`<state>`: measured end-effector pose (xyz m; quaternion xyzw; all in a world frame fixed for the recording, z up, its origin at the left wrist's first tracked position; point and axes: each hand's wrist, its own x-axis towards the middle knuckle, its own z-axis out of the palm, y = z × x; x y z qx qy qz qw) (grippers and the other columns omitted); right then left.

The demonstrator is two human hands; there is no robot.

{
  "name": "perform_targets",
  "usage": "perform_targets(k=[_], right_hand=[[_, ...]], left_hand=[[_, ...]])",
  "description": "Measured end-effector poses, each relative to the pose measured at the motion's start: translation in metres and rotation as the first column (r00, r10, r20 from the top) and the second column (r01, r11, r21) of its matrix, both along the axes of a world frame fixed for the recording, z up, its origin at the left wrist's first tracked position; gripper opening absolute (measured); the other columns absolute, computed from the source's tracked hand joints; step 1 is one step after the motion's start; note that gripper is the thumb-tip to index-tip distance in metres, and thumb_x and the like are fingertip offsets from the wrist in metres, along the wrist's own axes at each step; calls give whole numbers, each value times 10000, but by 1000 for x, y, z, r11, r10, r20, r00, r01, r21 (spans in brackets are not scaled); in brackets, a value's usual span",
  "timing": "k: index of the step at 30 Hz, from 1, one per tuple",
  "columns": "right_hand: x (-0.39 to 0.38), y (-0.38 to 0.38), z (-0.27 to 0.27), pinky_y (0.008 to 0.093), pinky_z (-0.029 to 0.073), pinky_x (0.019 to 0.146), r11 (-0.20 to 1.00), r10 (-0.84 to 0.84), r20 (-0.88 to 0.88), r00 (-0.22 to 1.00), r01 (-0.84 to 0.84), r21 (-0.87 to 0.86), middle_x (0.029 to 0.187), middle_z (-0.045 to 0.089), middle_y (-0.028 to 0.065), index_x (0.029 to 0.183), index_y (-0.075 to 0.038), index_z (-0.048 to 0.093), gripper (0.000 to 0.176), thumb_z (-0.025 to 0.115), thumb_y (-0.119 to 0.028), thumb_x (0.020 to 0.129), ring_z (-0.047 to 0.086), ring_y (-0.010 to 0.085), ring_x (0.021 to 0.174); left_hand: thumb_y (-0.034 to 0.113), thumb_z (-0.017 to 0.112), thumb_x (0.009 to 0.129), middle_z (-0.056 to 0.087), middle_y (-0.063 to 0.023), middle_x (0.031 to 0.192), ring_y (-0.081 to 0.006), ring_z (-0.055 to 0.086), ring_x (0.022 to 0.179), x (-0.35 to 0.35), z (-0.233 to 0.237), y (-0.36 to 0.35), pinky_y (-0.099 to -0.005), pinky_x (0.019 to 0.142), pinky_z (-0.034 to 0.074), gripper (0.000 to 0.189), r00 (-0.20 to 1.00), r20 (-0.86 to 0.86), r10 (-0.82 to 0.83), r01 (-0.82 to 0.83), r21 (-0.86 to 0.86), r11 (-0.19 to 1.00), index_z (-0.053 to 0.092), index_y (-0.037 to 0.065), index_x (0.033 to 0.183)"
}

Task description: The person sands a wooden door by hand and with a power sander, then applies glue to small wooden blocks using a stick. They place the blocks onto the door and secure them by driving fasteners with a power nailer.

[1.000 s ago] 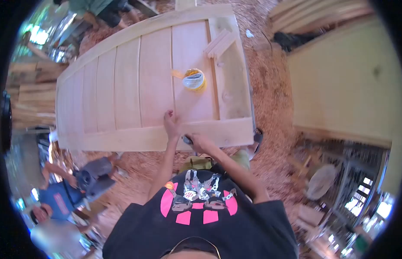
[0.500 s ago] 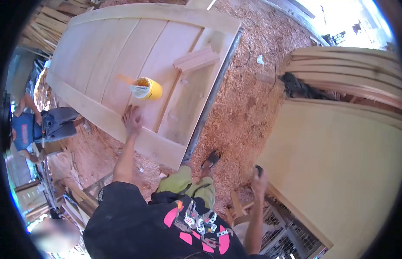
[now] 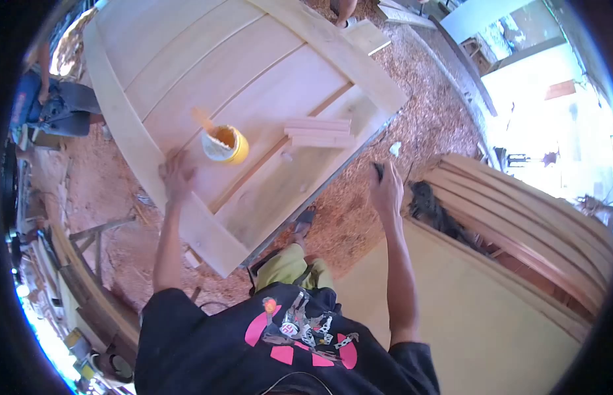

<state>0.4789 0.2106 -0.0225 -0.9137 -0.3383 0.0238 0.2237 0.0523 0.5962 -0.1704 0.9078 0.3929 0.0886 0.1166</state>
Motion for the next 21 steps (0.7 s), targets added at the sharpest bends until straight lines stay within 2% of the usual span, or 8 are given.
perform_targets(k=[2, 4, 8, 11, 13, 16, 18, 21], right_hand=[[44, 56, -2, 544, 490, 753, 997, 77, 36, 996, -76, -23, 954, 680, 225, 1027, -31, 583, 283, 614, -313, 1015, 652, 447, 907], [86, 123, -16, 553, 500, 742, 986, 144, 88, 986, -136, -94, 960, 685, 206, 1010, -43, 573, 285, 606, -326, 1020, 657, 437, 905], [151, 233, -69, 539, 512, 735, 949, 299, 177, 938, -273, -157, 946, 676, 171, 996, -64, 574, 266, 603, -327, 1014, 666, 404, 900], [196, 272, -115, 503, 507, 744, 891, 424, 289, 858, -339, -302, 924, 665, 134, 988, -81, 583, 221, 611, -301, 996, 671, 350, 927], [210, 289, -130, 475, 492, 764, 875, 485, 385, 786, -425, -234, 920, 662, 99, 979, -98, 589, 174, 618, -270, 977, 664, 301, 949], [214, 357, -143, 525, 475, 815, 842, 515, 459, 724, -526, -116, 951, 668, 108, 934, -73, 583, 198, 622, -264, 974, 633, 333, 1001], [211, 432, -149, 524, 446, 878, 832, 544, 410, 732, -534, -150, 1025, 670, 116, 1002, -90, 602, 129, 603, -210, 955, 604, 322, 1109], [212, 457, -153, 550, 445, 864, 807, 540, 479, 692, -587, -62, 1087, 636, 158, 957, -57, 574, 222, 620, -274, 974, 596, 369, 1057]], left_hand=[[438, 698, 900, 371, -104, 1619, -332, 315, 1508, -3, -32, -3, -615, 1192, 216, 704, 892, -69, 447, -420, 242, 875, 458, 174, 1506], [503, 654, 934, 369, -79, 1625, -327, 307, 1515, 9, -19, 1, -610, 1179, 250, 726, 771, 14, 637, -631, 156, 760, 402, 192, 1539], [534, 627, 943, 373, -73, 1620, -326, 311, 1514, 5, -30, 12, -604, 1163, 275, 726, 761, -57, 646, -625, 201, 754, 392, 202, 1544], [541, 626, 938, 400, -65, 1604, -301, 343, 1502, 7, -25, 5, -595, 1151, 295, 712, 762, -58, 645, -622, 214, 753, 416, 205, 1530], [509, 638, 936, 426, -65, 1584, -289, 373, 1486, 7, -22, 5, -571, 1155, 310, 686, 771, -61, 634, -600, 264, 755, 444, 197, 1515], [451, 628, 960, 474, -82, 1550, -310, 427, 1450, 4, -21, 7, -539, 1150, 345, 601, 750, -75, 657, -617, 279, 736, 495, 188, 1484], [417, 617, 974, 492, -92, 1536, -327, 448, 1431, 2, -20, 11, -528, 1142, 361, 559, 773, -30, 633, -607, 254, 753, 516, 178, 1469], [345, 587, 1002, 537, -127, 1496, -356, 503, 1380, 9, 0, 0, -518, 1120, 395, 467, 808, 14, 589, -576, 231, 784, 568, 151, 1426]])
